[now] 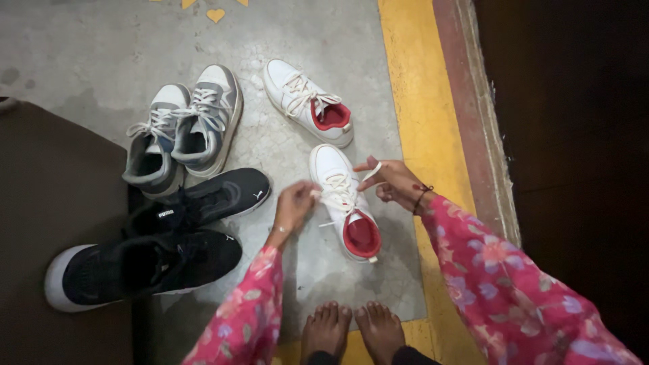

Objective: The person removes laces from a pair of white sneakers, then re-laces them and ties the laces. They then move other shoes aside and place the re-laced white sneakers into a shoebox.

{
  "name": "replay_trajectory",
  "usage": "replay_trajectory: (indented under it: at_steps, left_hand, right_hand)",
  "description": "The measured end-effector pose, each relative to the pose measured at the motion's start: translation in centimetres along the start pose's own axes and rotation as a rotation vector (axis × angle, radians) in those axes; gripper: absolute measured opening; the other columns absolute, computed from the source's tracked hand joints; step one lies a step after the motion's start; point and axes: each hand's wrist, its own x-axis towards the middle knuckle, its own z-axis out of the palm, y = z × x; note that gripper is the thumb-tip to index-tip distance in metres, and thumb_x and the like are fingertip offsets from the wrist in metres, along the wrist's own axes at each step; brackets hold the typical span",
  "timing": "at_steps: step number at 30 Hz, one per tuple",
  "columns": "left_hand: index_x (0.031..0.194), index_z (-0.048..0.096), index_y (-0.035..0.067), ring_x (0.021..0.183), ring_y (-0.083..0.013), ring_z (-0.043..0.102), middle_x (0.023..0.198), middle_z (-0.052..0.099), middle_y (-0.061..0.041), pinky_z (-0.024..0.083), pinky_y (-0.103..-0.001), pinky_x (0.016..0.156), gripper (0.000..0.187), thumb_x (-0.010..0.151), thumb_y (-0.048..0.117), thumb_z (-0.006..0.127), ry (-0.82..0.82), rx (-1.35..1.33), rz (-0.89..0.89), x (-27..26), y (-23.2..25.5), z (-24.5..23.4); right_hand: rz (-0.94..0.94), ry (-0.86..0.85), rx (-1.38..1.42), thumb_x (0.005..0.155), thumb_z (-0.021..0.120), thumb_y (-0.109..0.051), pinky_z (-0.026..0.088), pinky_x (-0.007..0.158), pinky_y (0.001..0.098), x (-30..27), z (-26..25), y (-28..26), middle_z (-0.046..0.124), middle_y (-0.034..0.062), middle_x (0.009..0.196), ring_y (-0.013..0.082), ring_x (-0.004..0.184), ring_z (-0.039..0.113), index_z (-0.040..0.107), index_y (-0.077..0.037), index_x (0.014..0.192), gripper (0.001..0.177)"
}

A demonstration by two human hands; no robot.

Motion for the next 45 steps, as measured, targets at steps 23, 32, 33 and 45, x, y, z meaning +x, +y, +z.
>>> replay_trajectory:
  at_steps: [23,32,33,45]
  left_hand:
    - [0.098,0.075,0.007,0.086,-0.0283,0.064,0.089,0.073,-0.011,0.051,-0.039,0.081,0.014,0.086,0.011,0.070,-0.146,0.333,0.190,0.2,6.4,7.2]
    - [0.097,0.068,0.003,0.100,-0.0350,0.057,0.096,0.067,-0.013,0.045,-0.045,0.090,0.042,0.067,0.023,0.091,-0.205,0.403,0.263,-1.3,6.4,7.2]
    - [0.096,0.070,0.004,0.101,-0.0354,0.057,0.096,0.067,-0.013,0.044,-0.045,0.091,0.041,0.066,0.022,0.091,-0.183,0.433,0.281,-1.3,6.7,7.5]
    - [0.100,0.070,0.006,0.095,-0.0339,0.060,0.097,0.064,-0.011,0.050,-0.044,0.083,0.019,0.082,0.006,0.074,-0.098,0.605,0.567,-2.7,13.6,6.8]
  right_hand:
    - [-0.367,0.027,-0.394,0.100,0.063,-0.017,0.043,0.050,0.0223,-4.5,1.7,2.9,0.075,-0.0006,0.086,0.0050,0.066,0.061,0.045,-0.011,0.140,0.044]
    - [-0.465,0.155,-0.572,0.096,0.064,-0.017,0.054,0.055,0.0261,-4.4,2.0,3.0,0.072,0.0001,0.088,0.0088,0.071,0.064,0.070,-0.009,0.113,0.019]
    - [-0.498,0.195,-0.669,0.096,0.065,-0.018,0.053,0.059,0.0276,-4.5,2.0,3.1,0.072,0.0016,0.089,0.0122,0.071,0.064,0.070,-0.009,0.112,0.018]
    - [0.036,0.025,-0.132,0.102,0.054,-0.036,0.055,0.067,0.0287,-0.9,-0.6,6.3,0.067,0.0003,0.099,0.0108,0.091,0.063,0.068,-0.011,0.104,0.029]
